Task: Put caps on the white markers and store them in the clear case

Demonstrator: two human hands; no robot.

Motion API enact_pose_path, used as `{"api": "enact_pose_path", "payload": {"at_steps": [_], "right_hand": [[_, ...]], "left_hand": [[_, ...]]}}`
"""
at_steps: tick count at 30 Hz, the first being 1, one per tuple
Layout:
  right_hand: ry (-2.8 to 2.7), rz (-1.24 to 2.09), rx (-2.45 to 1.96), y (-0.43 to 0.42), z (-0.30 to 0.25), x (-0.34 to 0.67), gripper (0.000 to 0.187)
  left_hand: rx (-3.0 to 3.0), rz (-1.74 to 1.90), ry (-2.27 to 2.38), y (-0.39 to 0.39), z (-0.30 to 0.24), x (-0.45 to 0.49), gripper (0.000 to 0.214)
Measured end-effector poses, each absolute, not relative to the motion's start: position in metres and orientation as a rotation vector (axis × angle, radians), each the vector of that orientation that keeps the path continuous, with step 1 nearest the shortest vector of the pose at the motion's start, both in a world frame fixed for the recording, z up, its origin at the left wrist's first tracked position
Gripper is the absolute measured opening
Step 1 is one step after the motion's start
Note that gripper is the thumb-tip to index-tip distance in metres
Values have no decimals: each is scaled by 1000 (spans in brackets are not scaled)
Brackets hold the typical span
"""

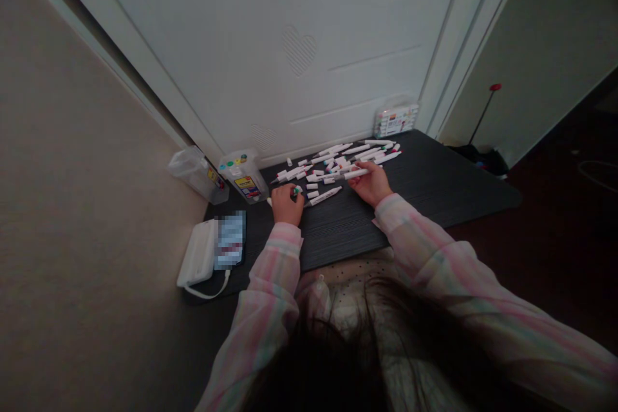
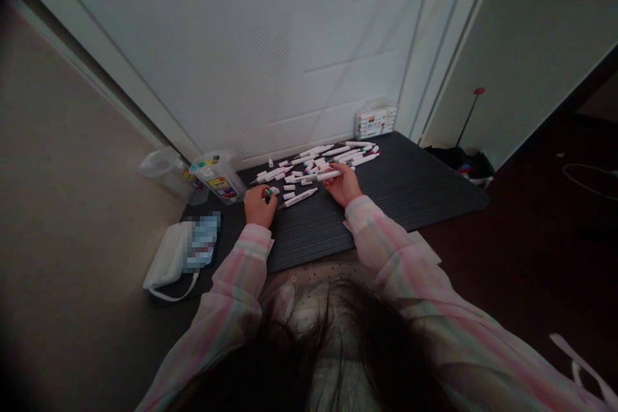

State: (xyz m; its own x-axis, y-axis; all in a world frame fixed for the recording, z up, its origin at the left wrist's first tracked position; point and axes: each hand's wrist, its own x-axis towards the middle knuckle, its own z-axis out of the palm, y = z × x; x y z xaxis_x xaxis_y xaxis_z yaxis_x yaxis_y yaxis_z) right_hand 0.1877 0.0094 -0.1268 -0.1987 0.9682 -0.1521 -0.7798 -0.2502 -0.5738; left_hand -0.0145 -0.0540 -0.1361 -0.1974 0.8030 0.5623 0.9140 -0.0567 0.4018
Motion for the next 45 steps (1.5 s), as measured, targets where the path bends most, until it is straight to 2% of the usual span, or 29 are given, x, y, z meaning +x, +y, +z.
{"api": "enact_pose_path", "payload": {"at_steps": [19, 35, 41, 45], "right_hand": [[-736, 2194, -439, -15, -110, 191, 15], [-711, 2137, -538, -7, -119, 185, 12], [-624, 2080, -572, -4, -119, 186, 11], [-485, 1930, -587, 2, -121, 188, 6]], "left_hand": [[-1979, -1158, -1873, -57, -138, -11, 14], [-2221, -1022, -1732, -71, -132, 11, 17], [-2050, -1051, -1948, -67, -133, 3, 19], [-1899, -1044, -2157, -63, -134, -7, 17]]}}
